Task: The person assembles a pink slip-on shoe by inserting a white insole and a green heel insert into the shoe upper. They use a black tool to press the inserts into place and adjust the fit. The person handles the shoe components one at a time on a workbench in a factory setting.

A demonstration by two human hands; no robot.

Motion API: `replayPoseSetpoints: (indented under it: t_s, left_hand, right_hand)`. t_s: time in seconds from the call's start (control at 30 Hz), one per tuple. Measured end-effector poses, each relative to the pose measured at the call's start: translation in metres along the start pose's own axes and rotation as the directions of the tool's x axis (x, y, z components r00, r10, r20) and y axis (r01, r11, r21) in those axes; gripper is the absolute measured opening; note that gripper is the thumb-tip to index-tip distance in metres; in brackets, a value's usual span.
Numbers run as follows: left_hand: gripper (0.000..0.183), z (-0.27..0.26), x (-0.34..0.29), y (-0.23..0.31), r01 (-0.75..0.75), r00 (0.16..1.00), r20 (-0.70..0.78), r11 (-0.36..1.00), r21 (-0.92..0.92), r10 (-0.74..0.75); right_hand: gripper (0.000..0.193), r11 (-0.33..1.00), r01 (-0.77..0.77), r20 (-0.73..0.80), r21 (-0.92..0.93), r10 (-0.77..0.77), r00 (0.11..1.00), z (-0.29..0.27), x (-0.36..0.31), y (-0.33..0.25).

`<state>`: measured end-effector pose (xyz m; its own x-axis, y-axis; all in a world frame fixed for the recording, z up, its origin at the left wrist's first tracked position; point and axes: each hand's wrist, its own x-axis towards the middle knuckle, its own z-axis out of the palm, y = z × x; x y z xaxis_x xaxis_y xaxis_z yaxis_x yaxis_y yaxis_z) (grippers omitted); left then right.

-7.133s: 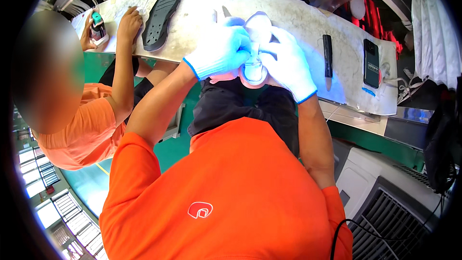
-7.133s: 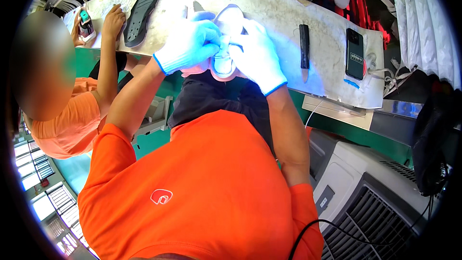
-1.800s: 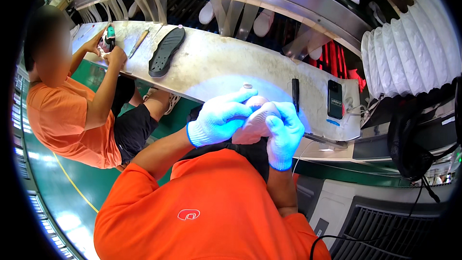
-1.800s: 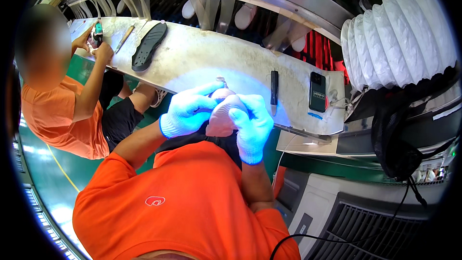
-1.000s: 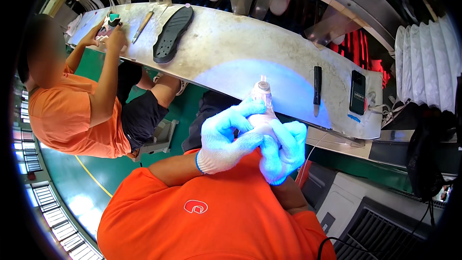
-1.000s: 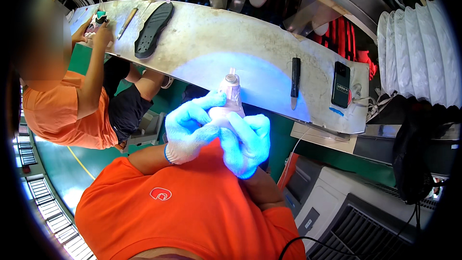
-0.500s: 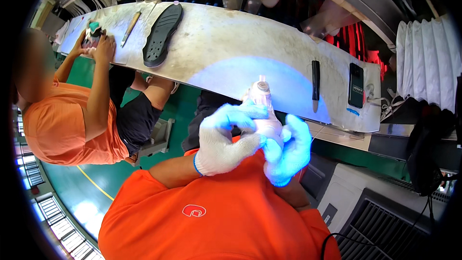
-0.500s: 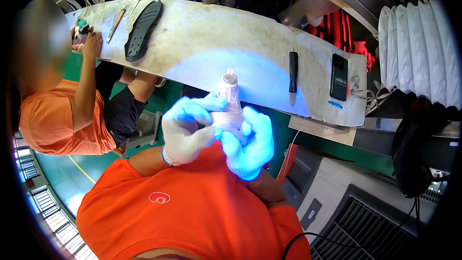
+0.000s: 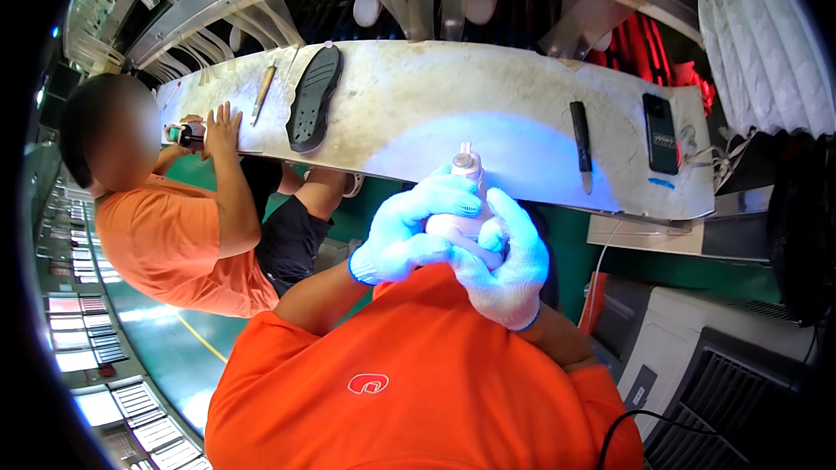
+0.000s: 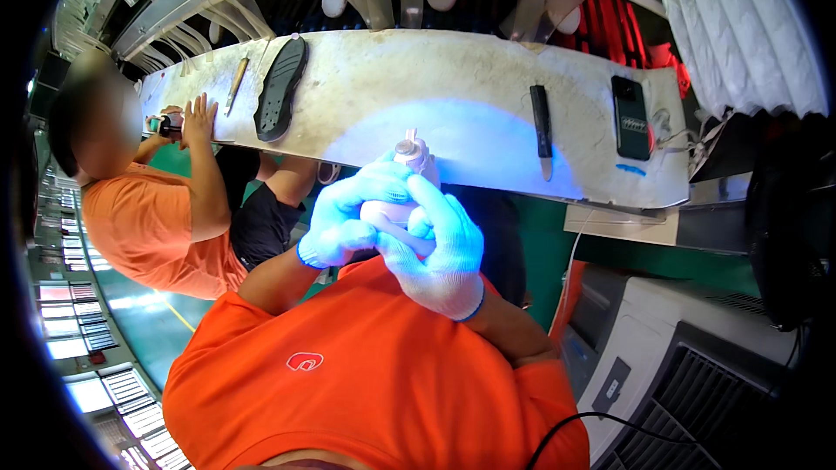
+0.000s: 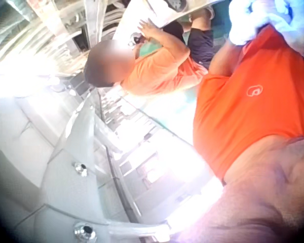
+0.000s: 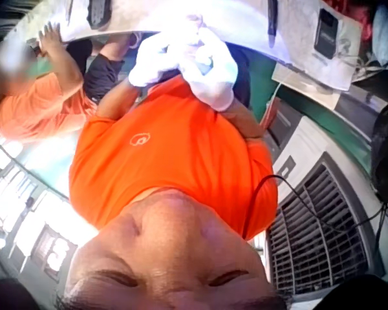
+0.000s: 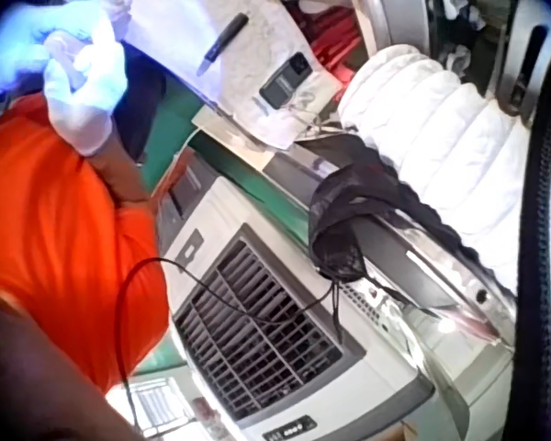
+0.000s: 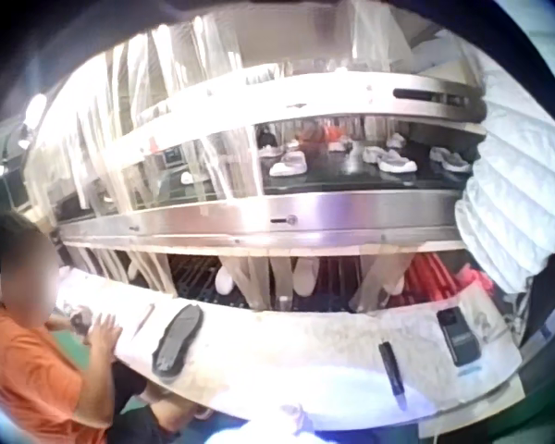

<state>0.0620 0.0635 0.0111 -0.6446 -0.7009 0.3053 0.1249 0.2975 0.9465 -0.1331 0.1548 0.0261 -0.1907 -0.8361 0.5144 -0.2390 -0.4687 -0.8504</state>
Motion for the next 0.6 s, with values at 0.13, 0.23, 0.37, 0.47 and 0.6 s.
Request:
replayPoseSetpoints:
  t_s: [0.13,0.23,0.37,0.47,0.6]
  left_hand:
    - [0.048,0.007,-0.008,0.009,0.136,0.986,-0.066,0.974,-0.184,-0.15]
    - [0.042,0.006,-0.008,0.015,0.135,0.987,-0.055,0.964,-0.227,-0.151]
    - [0.036,0.013,-0.011,0.032,0.31,0.926,-0.079,0.863,-0.399,-0.369]
    - [0.035,0.017,-0.004,0.04,0.319,0.918,-0.073,0.836,-0.447,-0.389]
    - [0.045,0.016,0.003,0.037,0.318,0.907,-0.106,0.827,-0.464,-0.408]
  right_hand:
    - [0.064,0.984,-0.137,-0.001,0.118,0.138,0.99,0.007,0.003,-0.007]
    - [0.064,0.978,-0.15,0.012,0.144,0.15,0.989,0.011,0.001,-0.005]
    - [0.065,0.979,-0.178,0.029,0.104,0.176,0.984,0.014,0.003,-0.009]
    - [0.069,0.989,-0.14,-0.009,0.055,0.141,0.99,0.014,-0.001,-0.005]
    - [0.079,0.987,-0.161,0.031,0.017,0.16,0.987,0.007,0.002,0.001]
